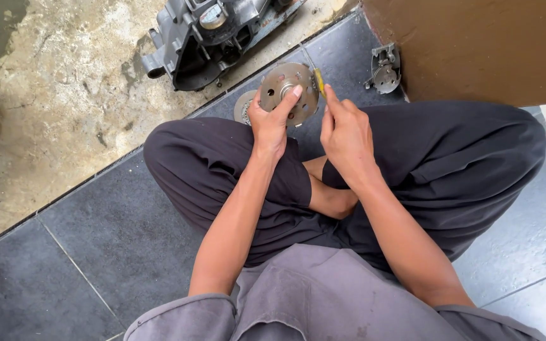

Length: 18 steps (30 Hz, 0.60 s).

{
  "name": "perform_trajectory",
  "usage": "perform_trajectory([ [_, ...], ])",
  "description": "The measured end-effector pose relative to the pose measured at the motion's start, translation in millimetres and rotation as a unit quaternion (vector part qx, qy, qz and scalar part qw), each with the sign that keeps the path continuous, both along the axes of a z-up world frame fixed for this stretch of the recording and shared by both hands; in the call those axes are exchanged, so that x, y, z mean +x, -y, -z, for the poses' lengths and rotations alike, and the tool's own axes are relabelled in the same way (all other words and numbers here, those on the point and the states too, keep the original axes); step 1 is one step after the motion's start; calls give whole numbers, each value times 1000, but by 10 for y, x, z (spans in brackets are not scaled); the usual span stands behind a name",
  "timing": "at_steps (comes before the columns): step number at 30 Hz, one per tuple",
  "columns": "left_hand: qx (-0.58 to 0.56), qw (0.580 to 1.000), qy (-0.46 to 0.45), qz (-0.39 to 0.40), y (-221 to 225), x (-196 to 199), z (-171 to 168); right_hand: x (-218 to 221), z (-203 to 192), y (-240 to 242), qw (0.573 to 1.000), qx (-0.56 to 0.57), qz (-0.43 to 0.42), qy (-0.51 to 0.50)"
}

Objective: Cleaning a motorcycle engine component using a small brush while sitting on the floor.

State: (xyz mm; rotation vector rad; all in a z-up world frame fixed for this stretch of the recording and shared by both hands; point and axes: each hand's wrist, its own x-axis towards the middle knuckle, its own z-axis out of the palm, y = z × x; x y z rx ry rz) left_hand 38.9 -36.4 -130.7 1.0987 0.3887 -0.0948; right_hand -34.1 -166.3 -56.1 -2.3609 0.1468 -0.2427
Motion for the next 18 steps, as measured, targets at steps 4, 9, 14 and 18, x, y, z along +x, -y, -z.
perform_trajectory([
  [4,28,999,17,13,-4,1,43,-27,107,-69,1000,-5,-18,0],
  [9,38,998,23,39,-13,-22,12,14,117,36,1000,-23,-17,0],
  [14,60,996,18,58,-30,-27,-14,-50,149,-36,1000,-14,-24,-11],
  [18,67,995,11,69,-39,-48,13,-3,181,8,1000,-13,-18,-14],
])
